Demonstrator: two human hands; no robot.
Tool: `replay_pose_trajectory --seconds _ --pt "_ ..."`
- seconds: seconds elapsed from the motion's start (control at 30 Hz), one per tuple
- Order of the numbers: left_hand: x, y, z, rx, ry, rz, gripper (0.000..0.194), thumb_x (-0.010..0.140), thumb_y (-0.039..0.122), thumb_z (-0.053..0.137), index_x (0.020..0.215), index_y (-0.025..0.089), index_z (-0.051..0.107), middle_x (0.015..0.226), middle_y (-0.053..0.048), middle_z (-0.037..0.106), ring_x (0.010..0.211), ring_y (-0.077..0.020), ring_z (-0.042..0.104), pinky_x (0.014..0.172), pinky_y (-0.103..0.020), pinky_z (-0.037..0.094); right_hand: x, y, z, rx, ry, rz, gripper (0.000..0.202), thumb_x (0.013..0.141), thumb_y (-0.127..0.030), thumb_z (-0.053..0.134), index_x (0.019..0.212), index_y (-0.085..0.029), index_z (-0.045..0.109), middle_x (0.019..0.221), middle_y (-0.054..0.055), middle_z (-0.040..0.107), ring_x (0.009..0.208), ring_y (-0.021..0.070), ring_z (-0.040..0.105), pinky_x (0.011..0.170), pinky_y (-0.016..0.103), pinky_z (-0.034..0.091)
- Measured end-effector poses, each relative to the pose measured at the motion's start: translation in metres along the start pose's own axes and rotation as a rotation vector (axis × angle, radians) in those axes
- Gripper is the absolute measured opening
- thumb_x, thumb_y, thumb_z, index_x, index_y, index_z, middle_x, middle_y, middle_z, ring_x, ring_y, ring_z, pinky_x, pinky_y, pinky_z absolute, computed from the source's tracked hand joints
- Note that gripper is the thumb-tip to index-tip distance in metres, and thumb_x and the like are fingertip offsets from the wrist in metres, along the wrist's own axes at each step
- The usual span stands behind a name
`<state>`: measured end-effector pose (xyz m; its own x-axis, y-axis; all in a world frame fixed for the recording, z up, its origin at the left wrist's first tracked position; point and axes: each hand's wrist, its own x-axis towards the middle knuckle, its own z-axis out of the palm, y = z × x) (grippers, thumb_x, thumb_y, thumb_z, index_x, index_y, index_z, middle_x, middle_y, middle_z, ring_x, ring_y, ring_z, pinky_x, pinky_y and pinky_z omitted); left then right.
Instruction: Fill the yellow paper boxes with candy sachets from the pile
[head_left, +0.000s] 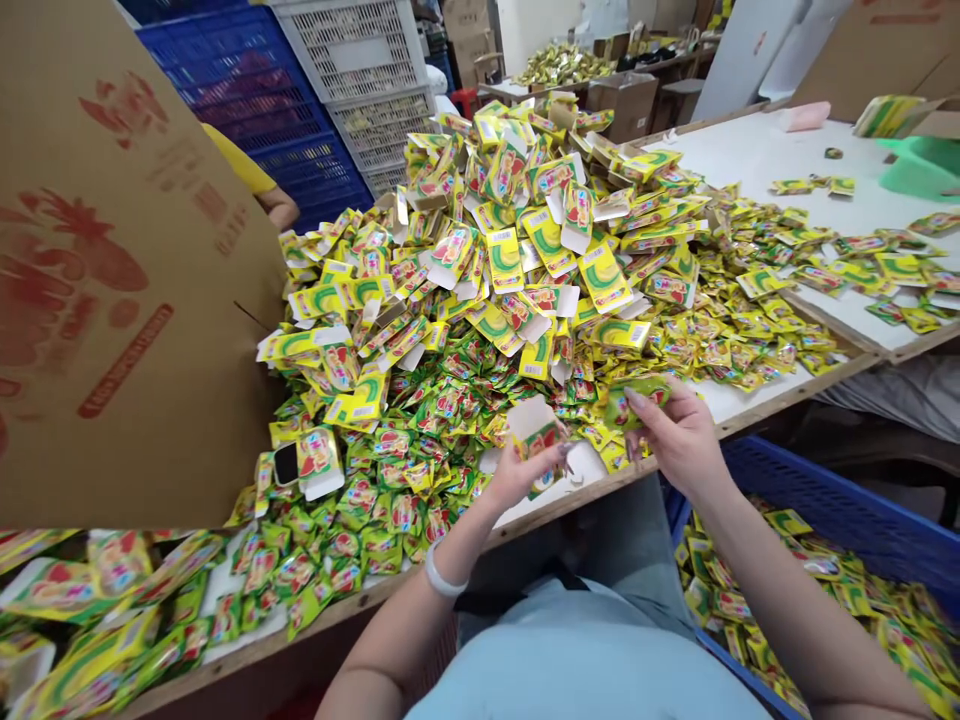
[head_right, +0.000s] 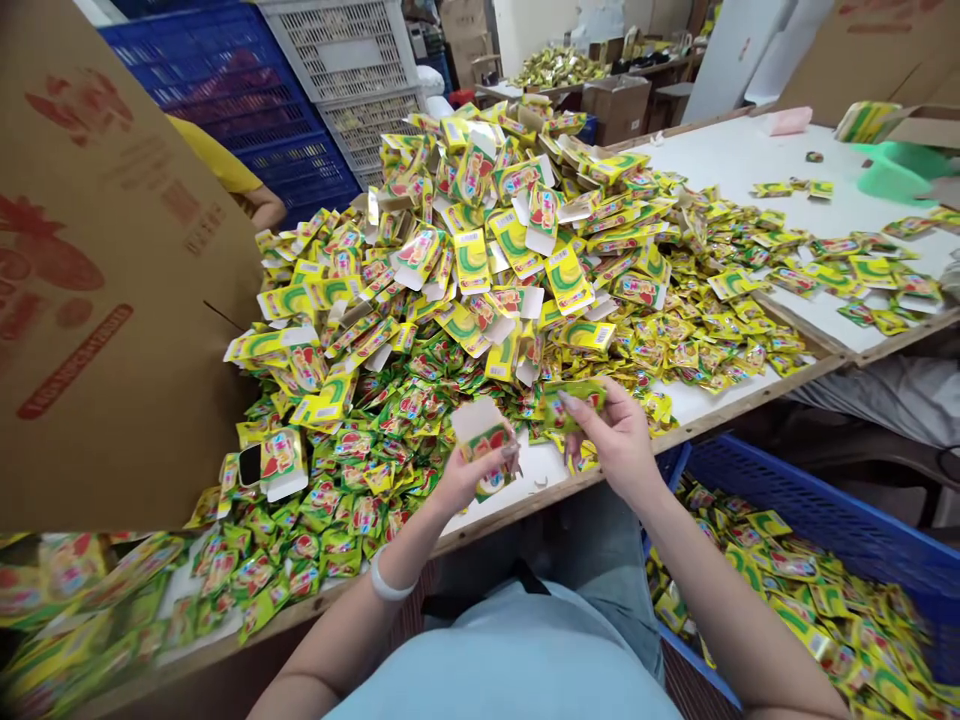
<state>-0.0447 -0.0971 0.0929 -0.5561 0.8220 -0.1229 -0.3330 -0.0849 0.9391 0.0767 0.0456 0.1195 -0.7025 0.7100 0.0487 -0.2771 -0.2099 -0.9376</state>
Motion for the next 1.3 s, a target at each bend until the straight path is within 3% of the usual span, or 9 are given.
replay_pose_trajectory --seconds 0.1,0.27,0.4,0.53,0.63,0.7,0.87,1.1,1.3 --pt "-0.01 0.001 0.006 0.109 -0.12 -0.092 0.051 0.059 0.05 0.087 0.085 0.014 0.062 0.072 0.0 0.062 0.064 -0.0128 0.057 0.063 -0.028 0.05 0.001 -0.009 0.018 -0.17 -0.12 -0.186 0.023 0.079 -0.04 0.076 0.087 -0.024 0.062 0.079 0.0 0.061 0.052 0.0116 0.056 0.043 0.024 0.049" --pt "-0.02 0.009 0.005 0.299 -0.133 -0.073 0.041 0.063 0.041 0.084 0.085 0.014 0.062 0.074 -0.001 0.062 0.069 -0.0143 0.056 0.07 -0.029 0.05 0.001 -0.004 0.026 -0.565 -0.394 -0.482 0.009 0.092 -0.031 0.062 0.089 -0.022 0.064 0.086 0.006 0.062 0.086 0.0204 0.061 0.077 0.034 0.052" --pt "-0.024 0.01 -0.004 0.39 -0.179 -0.064 0.051 0.065 0.029 0.082 0.11 0.014 0.062 0.095 -0.004 0.067 0.087 -0.0195 0.061 0.082 -0.033 0.051 0.002 -0.011 0.016 -0.857 -0.677 -0.444 0.012 0.095 -0.021 0.054 0.097 -0.02 0.066 0.089 0.005 0.058 0.081 0.0177 0.059 0.071 0.029 0.049" --pt "-0.027 0.006 -0.003 0.382 -0.261 -0.129 0.054 0.067 0.028 0.08 0.115 0.016 0.059 0.104 -0.006 0.066 0.095 -0.0219 0.06 0.086 -0.035 0.049 -0.002 -0.025 0.008 -1.003 -0.868 -0.332 0.021 0.093 -0.014 0.05 0.106 -0.021 0.065 0.095 0.006 0.059 0.085 0.0179 0.06 0.074 0.029 0.049" --pt "-0.028 0.005 -0.001 0.35 -0.328 -0.159 0.057 0.067 0.032 0.081 0.117 0.016 0.058 0.108 -0.006 0.065 0.099 -0.0225 0.059 0.091 -0.036 0.048 -0.003 -0.027 -0.001 -0.902 -0.857 -0.277 0.02 0.096 -0.02 0.05 0.114 -0.021 0.058 0.104 0.007 0.062 0.09 0.0174 0.061 0.077 0.029 0.05" --pt "-0.029 0.004 -0.001 0.365 -0.37 -0.176 0.055 0.066 0.036 0.082 0.113 0.016 0.06 0.105 -0.005 0.066 0.099 -0.0223 0.059 0.091 -0.036 0.047 -0.003 -0.021 -0.007 -0.88 -0.801 -0.303 0.013 0.098 -0.022 0.048 0.105 -0.02 0.059 0.096 0.006 0.061 0.083 0.0161 0.06 0.07 0.027 0.049" --pt "-0.03 0.001 -0.003 0.375 -0.483 -0.323 0.044 0.065 0.045 0.082 0.086 0.016 0.057 0.069 0.003 0.058 0.065 -0.0137 0.054 0.066 -0.029 0.047 -0.008 -0.007 -0.012 -0.869 -0.844 -0.432 0.025 0.1 -0.021 0.044 0.08 -0.018 0.059 0.078 0.004 0.057 0.072 0.0148 0.055 0.063 0.025 0.044" --pt "-0.03 -0.001 -0.005 0.296 -0.636 -0.467 0.053 0.06 0.063 0.08 0.071 0.018 0.054 0.057 0.003 0.058 0.052 -0.0113 0.052 0.054 -0.027 0.042 -0.008 -0.014 -0.027 -0.695 -0.942 -0.088 0.019 0.092 -0.034 0.063 0.106 -0.021 0.062 0.1 0.004 0.061 0.065 0.0093 0.056 0.056 0.021 0.047" --pt "-0.029 0.0 -0.005 0.349 -0.666 -0.411 0.05 0.064 0.06 0.078 0.067 0.018 0.052 0.059 0.003 0.057 0.055 -0.011 0.051 0.06 -0.028 0.044 -0.011 -0.018 -0.023 -0.852 -0.934 -0.174 0.008 0.093 -0.023 0.058 0.1 -0.019 0.06 0.089 0.003 0.059 0.072 0.0135 0.056 0.063 0.024 0.047"
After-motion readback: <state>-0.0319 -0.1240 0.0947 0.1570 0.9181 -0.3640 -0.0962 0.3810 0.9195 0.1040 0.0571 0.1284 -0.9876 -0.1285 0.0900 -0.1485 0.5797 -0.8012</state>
